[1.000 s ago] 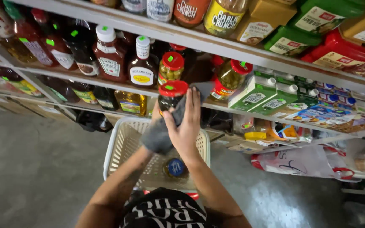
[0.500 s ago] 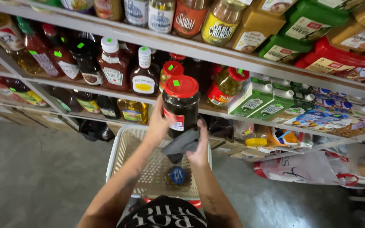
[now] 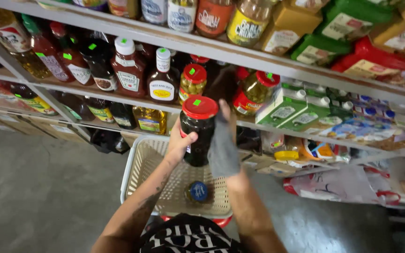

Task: The recorder is taking jars off a grocery shelf, wiping them down with a cloth, and either placing them back or into a basket.

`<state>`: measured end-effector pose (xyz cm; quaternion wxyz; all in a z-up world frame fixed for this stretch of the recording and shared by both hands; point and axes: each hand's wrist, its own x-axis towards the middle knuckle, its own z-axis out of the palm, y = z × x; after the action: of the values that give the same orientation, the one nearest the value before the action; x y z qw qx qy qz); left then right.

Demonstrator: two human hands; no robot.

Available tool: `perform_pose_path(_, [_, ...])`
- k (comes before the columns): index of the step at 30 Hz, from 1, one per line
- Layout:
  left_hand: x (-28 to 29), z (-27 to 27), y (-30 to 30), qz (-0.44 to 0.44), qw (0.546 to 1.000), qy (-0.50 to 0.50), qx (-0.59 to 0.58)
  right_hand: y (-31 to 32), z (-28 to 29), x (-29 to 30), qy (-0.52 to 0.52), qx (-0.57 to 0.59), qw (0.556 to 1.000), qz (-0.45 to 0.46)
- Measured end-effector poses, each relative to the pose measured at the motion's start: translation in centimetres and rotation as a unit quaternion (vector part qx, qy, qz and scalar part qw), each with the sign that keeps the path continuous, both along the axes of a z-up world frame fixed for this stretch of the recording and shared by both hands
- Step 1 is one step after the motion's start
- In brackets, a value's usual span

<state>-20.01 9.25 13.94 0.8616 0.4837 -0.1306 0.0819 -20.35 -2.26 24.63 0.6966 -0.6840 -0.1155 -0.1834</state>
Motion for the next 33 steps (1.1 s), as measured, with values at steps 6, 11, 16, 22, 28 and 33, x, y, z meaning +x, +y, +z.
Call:
perform_pose_path(6, [3.3,-3.9,1.2,0.047,0.996,0.045,-0.055,1.1,-1.8,-3.5,-0.192,-0.231,0.951,-0.075])
perform_pose_path(11, [2.0,-0.3,3.1,-0.023,0.998,-0.016,-0.06,-3.3,-13.7,0.1,0.254,0.406,0.857,0.188])
perform_pose_path(16, [2.6,0.1,2.9,-0.093,0.992,-0.002,-0.086,-3.2,-9.7,-1.4,0.304,0.532,0.746,0.259])
perform_pose_path(22, [1.9,1.0,0.2,0.101,0.993,0.04,0.043,-3.8,-12.7,1.2,0.146,0.412,0.884,0.165])
perform_pose_path(28, [0.8,0.3,0.4,0.072,0.996,0.052,-0.028,-3.0,-4.1,2.5,0.205,0.059,0.977,0.003])
perform_pose_path(33, [0.6,-3.0,-0.6,0.066,0.996,0.042,0.045,-0.1,-1.7,2.1,0.107,0.05,0.993,0.025])
